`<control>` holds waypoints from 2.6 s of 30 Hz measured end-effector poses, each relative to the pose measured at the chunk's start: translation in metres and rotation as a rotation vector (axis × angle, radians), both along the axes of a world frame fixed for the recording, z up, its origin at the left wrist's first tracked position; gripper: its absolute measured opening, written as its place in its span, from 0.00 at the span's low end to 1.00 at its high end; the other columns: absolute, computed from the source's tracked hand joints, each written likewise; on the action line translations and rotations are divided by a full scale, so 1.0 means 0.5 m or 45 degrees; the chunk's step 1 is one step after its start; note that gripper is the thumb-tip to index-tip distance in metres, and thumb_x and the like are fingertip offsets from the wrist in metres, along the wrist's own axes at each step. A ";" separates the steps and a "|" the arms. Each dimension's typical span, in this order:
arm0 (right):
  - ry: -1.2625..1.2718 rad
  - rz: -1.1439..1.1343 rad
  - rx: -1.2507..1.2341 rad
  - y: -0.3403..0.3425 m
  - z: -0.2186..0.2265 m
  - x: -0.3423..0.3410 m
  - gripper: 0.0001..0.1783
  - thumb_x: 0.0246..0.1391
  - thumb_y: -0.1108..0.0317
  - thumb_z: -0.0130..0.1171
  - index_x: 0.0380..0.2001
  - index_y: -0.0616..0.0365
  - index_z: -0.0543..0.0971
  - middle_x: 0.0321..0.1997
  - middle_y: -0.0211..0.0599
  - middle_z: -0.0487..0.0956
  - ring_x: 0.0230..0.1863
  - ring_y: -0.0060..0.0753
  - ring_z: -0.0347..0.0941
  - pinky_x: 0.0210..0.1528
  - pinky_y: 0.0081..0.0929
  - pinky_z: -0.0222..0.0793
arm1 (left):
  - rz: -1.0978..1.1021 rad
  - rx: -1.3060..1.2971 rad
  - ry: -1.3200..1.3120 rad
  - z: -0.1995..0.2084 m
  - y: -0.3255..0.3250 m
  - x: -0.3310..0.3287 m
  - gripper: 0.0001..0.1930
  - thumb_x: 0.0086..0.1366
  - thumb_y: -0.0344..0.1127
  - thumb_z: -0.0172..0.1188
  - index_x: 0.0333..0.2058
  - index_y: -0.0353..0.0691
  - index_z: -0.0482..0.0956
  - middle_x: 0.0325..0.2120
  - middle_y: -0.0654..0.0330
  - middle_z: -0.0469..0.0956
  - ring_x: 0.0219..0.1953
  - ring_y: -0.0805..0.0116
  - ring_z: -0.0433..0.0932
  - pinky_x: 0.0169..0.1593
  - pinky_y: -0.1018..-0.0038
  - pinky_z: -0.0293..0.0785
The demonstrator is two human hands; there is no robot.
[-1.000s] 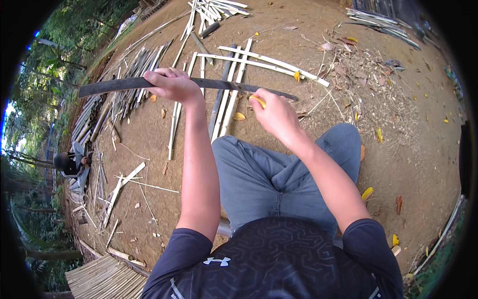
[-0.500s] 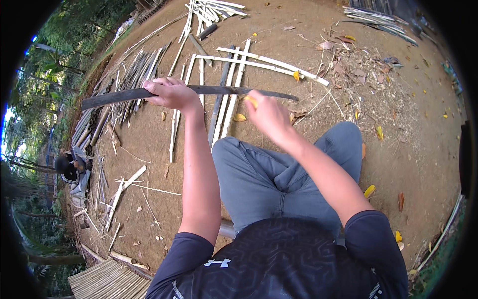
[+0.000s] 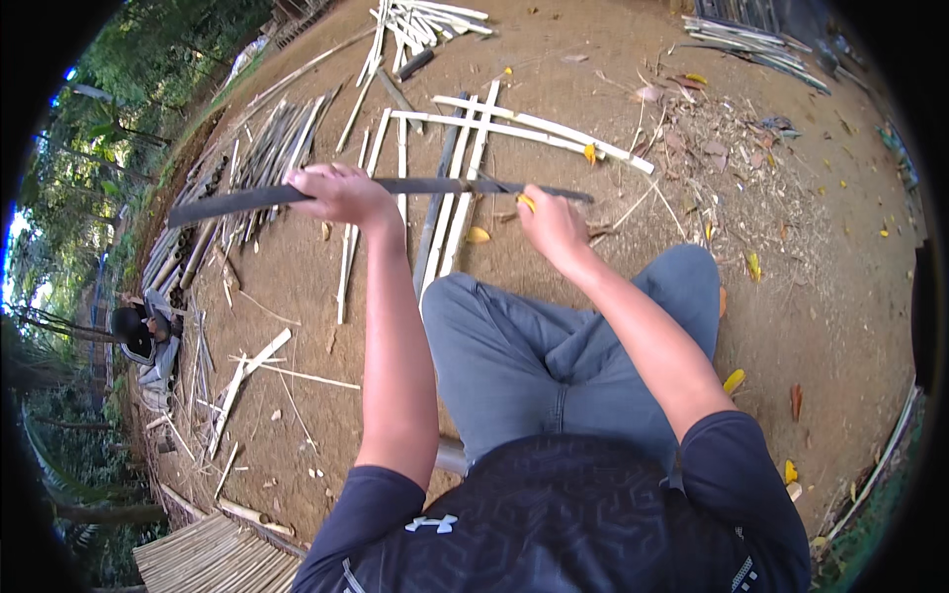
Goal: The person shaves a thin strip of bamboo using a knife. They hold the long bamboo strip with one hand and repeatedly draw the knife blade along the surface to thin it.
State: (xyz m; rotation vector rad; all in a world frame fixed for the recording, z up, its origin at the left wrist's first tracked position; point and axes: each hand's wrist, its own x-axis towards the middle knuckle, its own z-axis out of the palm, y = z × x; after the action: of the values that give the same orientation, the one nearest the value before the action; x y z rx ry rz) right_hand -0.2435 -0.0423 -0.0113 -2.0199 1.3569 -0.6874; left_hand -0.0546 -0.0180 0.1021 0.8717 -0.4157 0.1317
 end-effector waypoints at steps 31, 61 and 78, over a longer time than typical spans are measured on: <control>-0.143 0.301 0.039 -0.021 0.054 -0.013 0.13 0.63 0.57 0.55 0.42 0.52 0.81 0.27 0.40 0.83 0.26 0.38 0.81 0.29 0.37 0.75 | -0.288 -0.150 -0.056 0.006 -0.010 -0.010 0.15 0.73 0.49 0.44 0.30 0.48 0.57 0.12 0.73 0.54 0.10 0.82 0.54 0.13 0.81 0.50; -0.096 0.214 0.079 -0.024 0.056 -0.034 0.13 0.64 0.56 0.55 0.42 0.50 0.82 0.25 0.38 0.83 0.21 0.33 0.78 0.25 0.31 0.74 | -0.607 -0.205 -0.198 -0.003 0.000 0.023 0.12 0.71 0.50 0.41 0.32 0.54 0.65 0.13 0.71 0.56 0.11 0.79 0.53 0.17 0.78 0.51; -0.162 0.201 -0.056 -0.024 0.053 -0.025 0.13 0.62 0.57 0.56 0.42 0.52 0.81 0.29 0.42 0.84 0.30 0.43 0.82 0.35 0.38 0.76 | -0.597 -0.292 -0.149 -0.013 0.006 0.019 0.07 0.71 0.46 0.40 0.37 0.52 0.61 0.13 0.70 0.58 0.12 0.80 0.56 0.15 0.80 0.52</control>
State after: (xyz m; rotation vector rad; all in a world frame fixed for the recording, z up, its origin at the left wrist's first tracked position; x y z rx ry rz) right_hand -0.2559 -0.0545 0.0151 -2.0547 1.1054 -0.7649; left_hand -0.0450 -0.0150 0.0958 0.5249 -0.6898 -0.1999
